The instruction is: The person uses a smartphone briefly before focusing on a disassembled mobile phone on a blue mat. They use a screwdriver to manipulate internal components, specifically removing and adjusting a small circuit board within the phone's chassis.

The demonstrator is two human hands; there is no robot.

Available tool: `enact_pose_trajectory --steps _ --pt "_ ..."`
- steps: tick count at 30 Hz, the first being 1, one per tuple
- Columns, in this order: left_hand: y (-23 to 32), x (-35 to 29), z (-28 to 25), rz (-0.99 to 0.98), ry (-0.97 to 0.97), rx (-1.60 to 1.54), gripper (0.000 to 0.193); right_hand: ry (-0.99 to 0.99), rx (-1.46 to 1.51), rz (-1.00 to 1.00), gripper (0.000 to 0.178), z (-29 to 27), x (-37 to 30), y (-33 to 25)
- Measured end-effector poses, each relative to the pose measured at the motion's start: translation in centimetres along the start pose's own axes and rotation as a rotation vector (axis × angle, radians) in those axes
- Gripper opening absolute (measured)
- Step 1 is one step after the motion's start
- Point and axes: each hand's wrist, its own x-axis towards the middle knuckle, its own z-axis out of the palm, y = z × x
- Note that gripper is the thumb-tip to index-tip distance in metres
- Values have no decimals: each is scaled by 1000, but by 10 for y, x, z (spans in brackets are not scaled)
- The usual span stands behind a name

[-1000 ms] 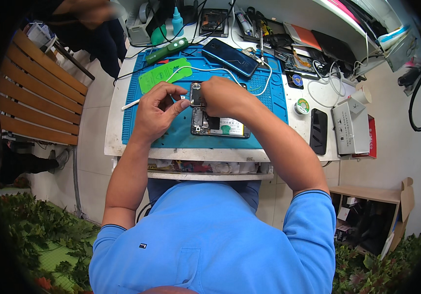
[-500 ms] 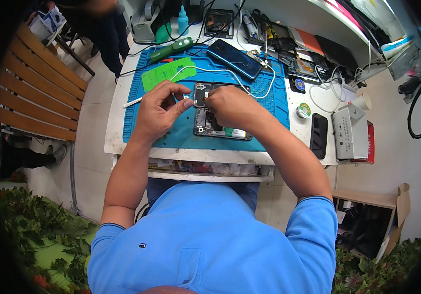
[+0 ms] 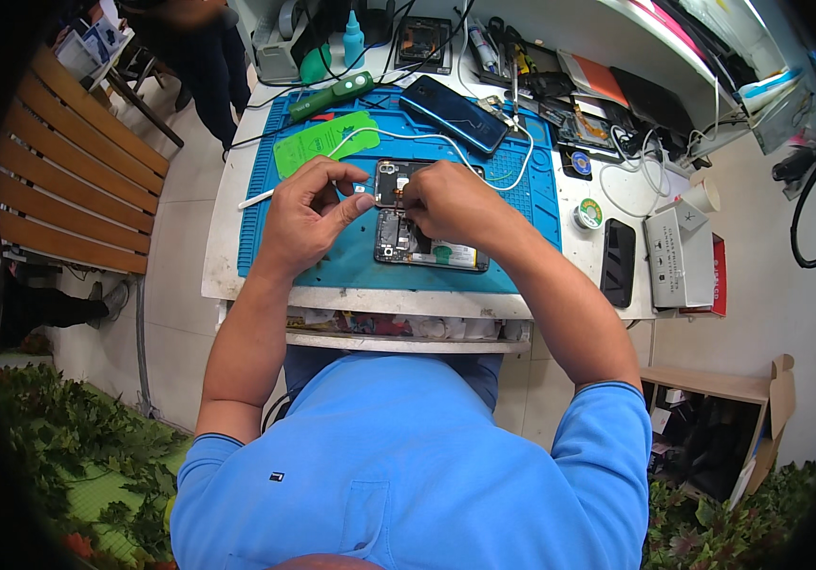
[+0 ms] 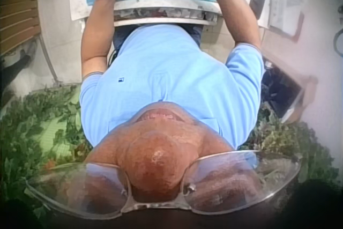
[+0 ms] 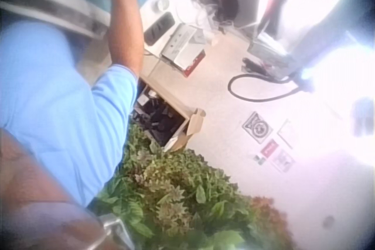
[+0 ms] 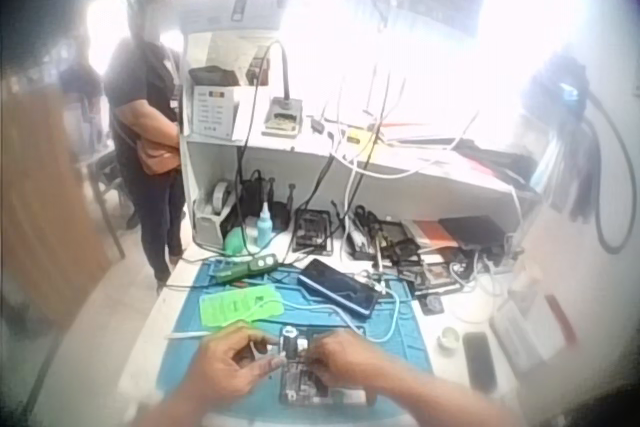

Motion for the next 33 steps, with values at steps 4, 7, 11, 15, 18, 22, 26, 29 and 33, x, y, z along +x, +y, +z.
enact_pose_trajectory --steps 4,7,11,15,18,22,26,29,33 --pt "-1 -1 0 -7 -8 2 34 -1 22 0 13 -1 1 0" --pt "0 -1 0 -21 -18 10 33 -22 28 28 14 -2 3 -1" --pt "1 0 0 -21 -29 16 33 -89 4 74 15 -11 12 -6" --pt "0 -1 -1 -26 -28 17 33 -119 -137 36 15 -6 15 -8" --pt "0 -1 -1 -26 -29 12 32 -127 -99 86 17 -3 9 -5" --pt "-1 -2 0 -28 -35 8 28 -59 -34 49 22 -2 -12 -12" --pt "3 -1 -1 -35 -84 21 22 78 -44 -41 35 9 -33 -13" --pt "-1 -2 0 -39 -100 20 21 81 -164 -52 49 17 -44 -16" --pt "1 -2 2 -32 -100 20 21 45 -252 -8 60 21 -52 -20"
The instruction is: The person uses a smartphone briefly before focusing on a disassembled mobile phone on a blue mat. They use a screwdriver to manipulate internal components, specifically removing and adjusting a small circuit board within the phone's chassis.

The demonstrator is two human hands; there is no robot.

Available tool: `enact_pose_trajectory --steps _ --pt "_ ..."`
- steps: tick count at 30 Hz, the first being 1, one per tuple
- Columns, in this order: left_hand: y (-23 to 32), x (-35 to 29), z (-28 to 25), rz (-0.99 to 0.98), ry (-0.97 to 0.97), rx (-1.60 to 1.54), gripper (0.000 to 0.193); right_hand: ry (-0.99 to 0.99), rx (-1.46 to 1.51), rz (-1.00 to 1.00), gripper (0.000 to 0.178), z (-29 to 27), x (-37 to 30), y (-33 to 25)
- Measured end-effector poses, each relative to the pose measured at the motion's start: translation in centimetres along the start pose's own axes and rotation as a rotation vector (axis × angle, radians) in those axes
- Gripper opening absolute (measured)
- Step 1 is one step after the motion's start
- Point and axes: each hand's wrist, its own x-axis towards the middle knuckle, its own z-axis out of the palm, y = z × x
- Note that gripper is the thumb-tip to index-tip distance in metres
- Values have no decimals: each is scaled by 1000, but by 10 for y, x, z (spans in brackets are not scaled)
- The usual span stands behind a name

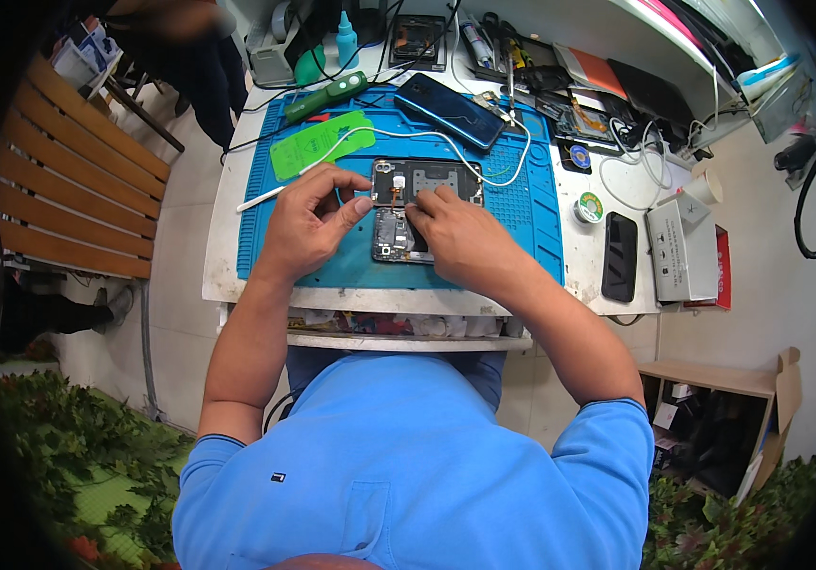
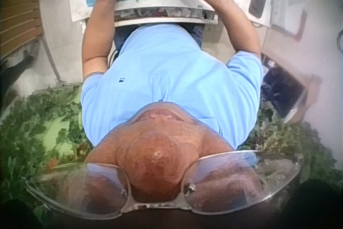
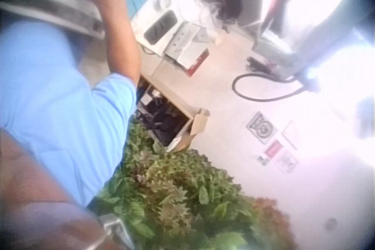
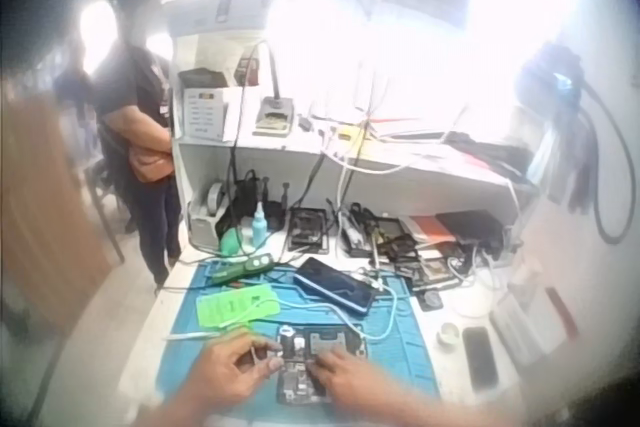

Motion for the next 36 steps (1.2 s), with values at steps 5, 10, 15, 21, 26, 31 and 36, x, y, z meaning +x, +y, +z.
enact_pose_trajectory --steps 5,10,15,21,26,31,36 --pt "-2 0 2 -9 1 1 21 134 78 -35 54 9 -3 8" --pt "-2 0 2 -9 -2 18 21 173 104 -40 50 9 -3 13" --pt "-3 0 2 -20 -7 19 22 158 98 -19 46 10 1 10" --pt "-3 0 2 -5 -3 25 22 201 -36 -69 52 16 -3 5" --pt "-6 0 0 -12 48 -14 21 299 25 -46 52 22 -11 4" --pt "2 -2 -13 -3 113 29 20 292 70 39 45 20 -16 -16" --pt "13 -4 -52 -121 193 167 18 287 122 86 44 30 -16 -23"
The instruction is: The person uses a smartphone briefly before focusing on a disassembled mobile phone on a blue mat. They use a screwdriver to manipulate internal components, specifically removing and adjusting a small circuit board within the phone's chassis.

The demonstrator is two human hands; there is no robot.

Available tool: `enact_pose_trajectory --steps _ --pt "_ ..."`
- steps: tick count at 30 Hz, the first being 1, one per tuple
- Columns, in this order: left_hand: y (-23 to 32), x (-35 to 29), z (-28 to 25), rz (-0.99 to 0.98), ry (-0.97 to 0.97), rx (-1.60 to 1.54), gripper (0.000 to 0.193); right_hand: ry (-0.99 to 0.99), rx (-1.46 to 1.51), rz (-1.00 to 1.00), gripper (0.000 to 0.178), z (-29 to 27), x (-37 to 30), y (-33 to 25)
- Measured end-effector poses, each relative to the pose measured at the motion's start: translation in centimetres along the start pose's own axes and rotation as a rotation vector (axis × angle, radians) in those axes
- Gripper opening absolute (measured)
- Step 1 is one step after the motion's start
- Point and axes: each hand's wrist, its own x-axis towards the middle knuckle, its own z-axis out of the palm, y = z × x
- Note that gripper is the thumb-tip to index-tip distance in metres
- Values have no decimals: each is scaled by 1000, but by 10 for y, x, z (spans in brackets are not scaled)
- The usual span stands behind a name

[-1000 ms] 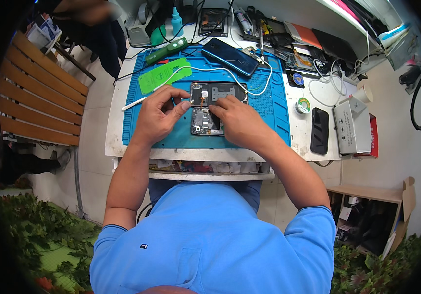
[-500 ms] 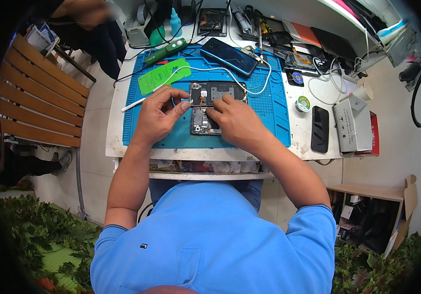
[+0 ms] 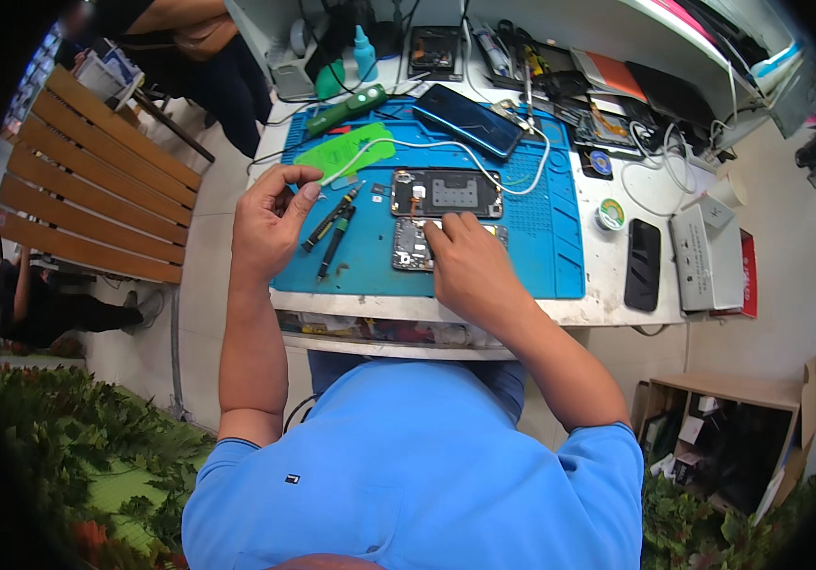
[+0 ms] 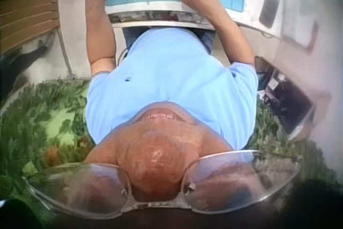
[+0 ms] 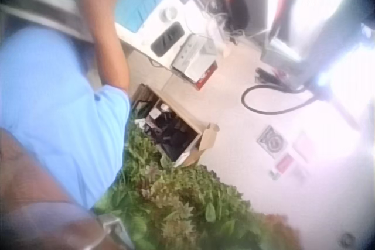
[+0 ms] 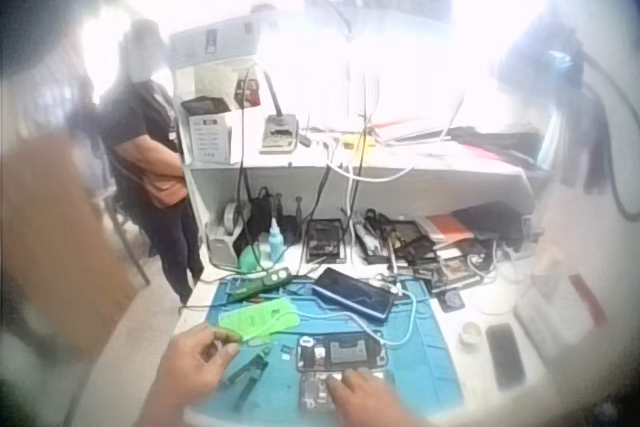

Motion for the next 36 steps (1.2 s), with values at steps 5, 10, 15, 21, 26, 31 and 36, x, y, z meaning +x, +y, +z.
enact_pose_trajectory --steps 5,10,15,21,26,31,36 --pt "-11 -5 -16 -71 -168 243 18 69 48 -26 40 -1 -6 -6" --pt "-7 -14 -13 -86 -233 445 22 188 144 -84 32 -3 -20 -14" --pt "12 -17 -12 -104 -252 519 20 261 214 -98 29 -8 -33 -15" --pt "19 -21 -12 -212 -284 509 25 368 249 -134 29 -4 -43 -11" --pt "15 -35 1 -223 -394 679 38 361 284 -182 26 1 -46 -12" --pt "16 -32 -1 -327 -276 240 61 401 303 -184 25 3 -49 -10" --pt "-8 -30 5 -170 -96 -89 46 457 307 -202 27 10 -48 -6"
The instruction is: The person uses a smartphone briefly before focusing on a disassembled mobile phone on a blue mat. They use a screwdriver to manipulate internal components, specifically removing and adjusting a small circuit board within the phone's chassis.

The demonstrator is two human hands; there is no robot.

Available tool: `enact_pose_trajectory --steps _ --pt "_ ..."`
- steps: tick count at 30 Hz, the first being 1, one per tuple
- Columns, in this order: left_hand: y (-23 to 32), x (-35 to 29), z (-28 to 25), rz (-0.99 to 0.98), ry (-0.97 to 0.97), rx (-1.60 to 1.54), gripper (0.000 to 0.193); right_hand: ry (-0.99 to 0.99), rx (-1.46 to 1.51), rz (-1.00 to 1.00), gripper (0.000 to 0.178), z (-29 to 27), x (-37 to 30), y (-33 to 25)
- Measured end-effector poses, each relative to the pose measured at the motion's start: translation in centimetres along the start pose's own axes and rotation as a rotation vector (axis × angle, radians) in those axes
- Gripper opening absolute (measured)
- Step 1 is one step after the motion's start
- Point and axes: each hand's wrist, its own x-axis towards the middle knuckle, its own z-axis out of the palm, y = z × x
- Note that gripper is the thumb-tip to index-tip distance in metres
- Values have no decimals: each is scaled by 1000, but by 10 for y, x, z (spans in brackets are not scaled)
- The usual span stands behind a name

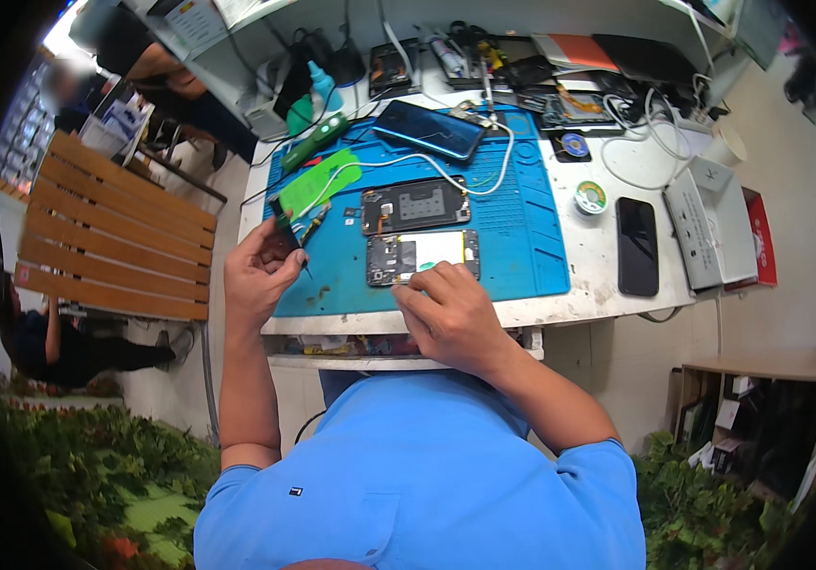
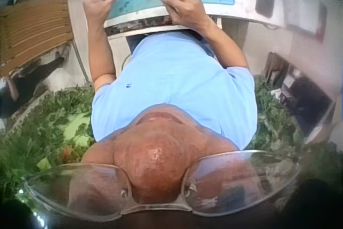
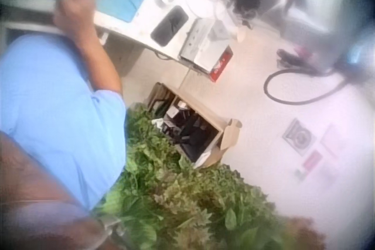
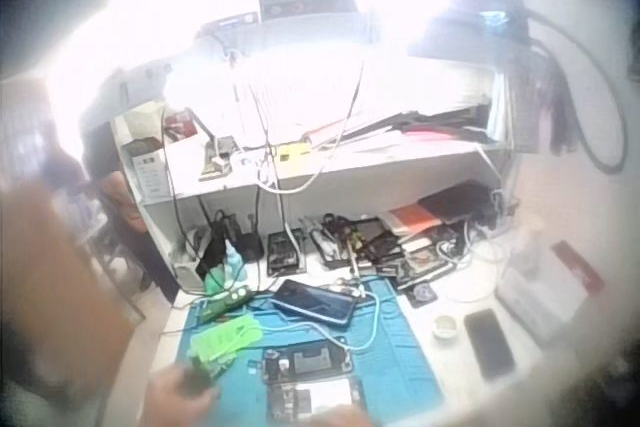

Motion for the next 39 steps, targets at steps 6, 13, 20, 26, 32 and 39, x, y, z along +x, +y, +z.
enact_pose_trajectory --steps 6,13,20,26,32,39 --pt "0 28 18 78 -37 -189 23 147 -3 3 26 0 -10 12" --pt "31 100 105 257 -246 -301 79 191 -45 95 20 2 -10 12" --pt "22 116 130 291 -286 -70 95 191 -13 121 19 1 -11 12" --pt "14 118 133 297 -267 -39 91 172 -13 129 20 1 -10 11" --pt "16 117 132 298 -244 -85 93 166 -16 133 19 2 -10 12" --pt "22 103 105 219 -217 -272 94 69 -85 191 28 0 -8 10"
